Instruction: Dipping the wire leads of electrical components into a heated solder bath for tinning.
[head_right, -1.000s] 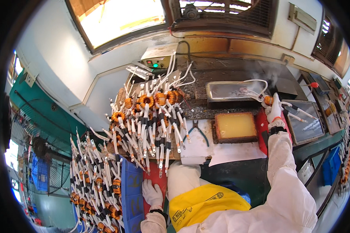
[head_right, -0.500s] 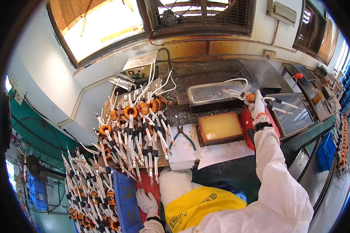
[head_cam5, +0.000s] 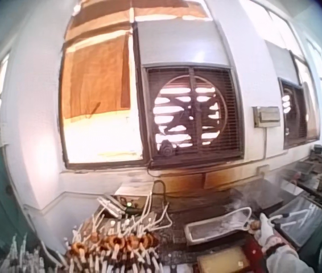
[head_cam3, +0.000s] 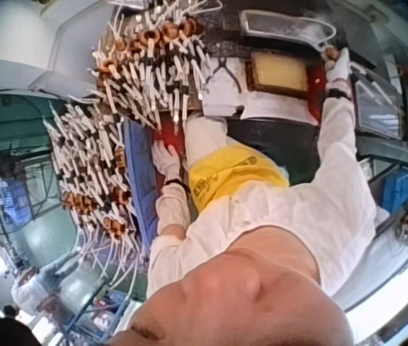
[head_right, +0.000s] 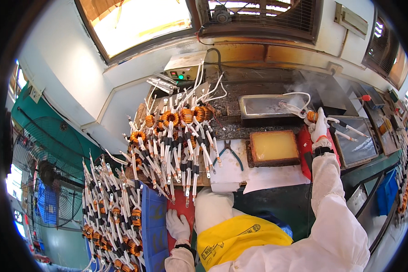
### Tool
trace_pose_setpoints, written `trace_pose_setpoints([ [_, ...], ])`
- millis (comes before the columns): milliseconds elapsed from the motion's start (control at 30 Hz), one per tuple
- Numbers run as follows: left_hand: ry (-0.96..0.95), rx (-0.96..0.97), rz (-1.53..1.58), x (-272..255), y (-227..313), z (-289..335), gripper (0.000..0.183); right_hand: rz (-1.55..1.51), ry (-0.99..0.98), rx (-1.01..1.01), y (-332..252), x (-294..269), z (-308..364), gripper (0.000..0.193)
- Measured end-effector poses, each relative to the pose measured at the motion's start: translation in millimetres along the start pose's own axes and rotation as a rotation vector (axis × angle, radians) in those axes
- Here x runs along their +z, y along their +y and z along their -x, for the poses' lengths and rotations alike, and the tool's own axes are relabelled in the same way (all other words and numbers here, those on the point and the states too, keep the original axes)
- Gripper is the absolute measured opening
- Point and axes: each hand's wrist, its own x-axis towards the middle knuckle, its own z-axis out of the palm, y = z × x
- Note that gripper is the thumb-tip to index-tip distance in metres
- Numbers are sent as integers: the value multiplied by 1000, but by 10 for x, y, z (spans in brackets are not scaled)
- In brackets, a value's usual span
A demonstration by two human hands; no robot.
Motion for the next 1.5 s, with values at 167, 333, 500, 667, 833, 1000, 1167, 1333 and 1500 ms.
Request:
trace_pose_setpoints([
  [167,5,9,18,1,-2,-10,36,22,-24,-7,1,-11,-19,38],
  [333,-8,1,19,3,-3,0,36,18,3,-33,35,24,-9,33],
  [500,-30,-9,26,7,-28,18,36,-12,-12,-40,57,61,21,34],
  [667,-21,-2,8,14,-14,6,36,28,60,-77,2,101,109,44],
  [833,1,6,18,13,-1,-4,35,4,52,-65,14,95,94,46],
  [1000,5,-4,32,-8,0,-9,35,10,49,-51,30,62,34,46],
  [1167,5,1,11,10,-49,32,36,13,16,-26,37,109,53,32],
  [1333,2,22,31,6,4,-26,36,21,-24,-6,34,-75,-72,42],
  [1500,-10,5,23,-6,15,-21,36,94,24,-83,31,-30,5,43],
])
